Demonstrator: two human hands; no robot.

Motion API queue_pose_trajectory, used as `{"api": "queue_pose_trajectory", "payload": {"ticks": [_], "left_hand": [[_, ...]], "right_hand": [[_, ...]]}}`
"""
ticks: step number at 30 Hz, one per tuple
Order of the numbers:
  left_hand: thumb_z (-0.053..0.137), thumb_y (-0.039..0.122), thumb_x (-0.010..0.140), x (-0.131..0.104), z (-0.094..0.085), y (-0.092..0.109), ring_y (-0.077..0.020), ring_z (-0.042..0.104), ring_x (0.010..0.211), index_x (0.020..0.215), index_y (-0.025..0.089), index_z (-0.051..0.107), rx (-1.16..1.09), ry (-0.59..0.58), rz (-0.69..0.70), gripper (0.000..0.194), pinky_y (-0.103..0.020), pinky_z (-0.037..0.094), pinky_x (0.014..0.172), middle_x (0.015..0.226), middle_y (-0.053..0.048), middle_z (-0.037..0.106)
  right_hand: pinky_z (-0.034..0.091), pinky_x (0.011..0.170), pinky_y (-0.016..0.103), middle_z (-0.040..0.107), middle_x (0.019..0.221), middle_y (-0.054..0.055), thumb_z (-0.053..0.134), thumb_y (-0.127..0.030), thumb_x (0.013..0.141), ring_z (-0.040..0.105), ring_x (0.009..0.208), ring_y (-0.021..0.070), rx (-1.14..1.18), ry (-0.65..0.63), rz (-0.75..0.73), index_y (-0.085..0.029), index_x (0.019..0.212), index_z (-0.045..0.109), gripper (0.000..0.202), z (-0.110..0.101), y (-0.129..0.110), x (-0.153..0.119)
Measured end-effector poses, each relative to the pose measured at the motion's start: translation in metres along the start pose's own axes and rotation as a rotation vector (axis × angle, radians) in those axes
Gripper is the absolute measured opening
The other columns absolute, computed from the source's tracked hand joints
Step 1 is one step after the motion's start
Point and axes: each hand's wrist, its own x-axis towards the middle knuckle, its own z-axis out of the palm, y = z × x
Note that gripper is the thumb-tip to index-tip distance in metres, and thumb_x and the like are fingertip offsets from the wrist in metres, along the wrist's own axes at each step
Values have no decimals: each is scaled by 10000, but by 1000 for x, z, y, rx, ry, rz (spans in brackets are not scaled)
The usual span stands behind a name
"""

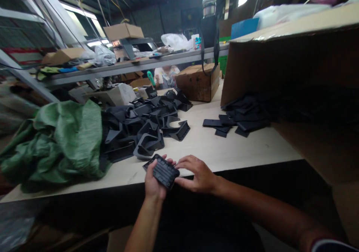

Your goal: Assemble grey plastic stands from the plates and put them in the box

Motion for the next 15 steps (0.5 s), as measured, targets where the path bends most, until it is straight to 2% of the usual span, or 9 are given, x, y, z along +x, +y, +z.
{"api": "queue_pose_trajectory", "payload": {"ticks": [3,6,9,12,15], "left_hand": [[717,368,873,-6,-28,15,-290,785,807,1205,118,680,145,11,-32,418,-433,648,814,913,-125,790],[841,448,780,-15,-66,23,-324,788,818,1260,110,675,284,-37,-102,610,-406,636,753,958,-148,801],[916,537,690,-24,-96,24,-335,777,809,1251,117,699,351,-23,-151,734,-405,626,723,969,-150,803],[869,605,763,-35,-111,25,-303,764,838,1256,140,695,425,6,-132,700,-376,609,770,959,-124,805],[768,672,864,-44,-117,28,-291,751,911,1303,162,669,560,-44,-125,680,-366,580,836,990,-106,804]], "right_hand": [[550,1108,421,761,1282,97,791,-414,915,701,1223,258,-208,36,162,-235,1242,752,375,-49,58,17],[461,1202,527,679,1444,174,824,-303,836,612,1371,346,-382,94,331,-180,1342,728,530,-106,123,32],[384,1241,585,650,1485,214,782,-224,845,564,1417,388,-536,165,493,-155,1324,739,486,-150,172,36],[487,1145,524,767,1266,157,780,-277,908,693,1231,311,-605,162,592,-165,1140,780,258,-173,196,29],[558,1034,461,814,1099,106,691,-314,992,754,1060,258,-638,187,613,-170,1023,785,175,-182,202,20]]}}
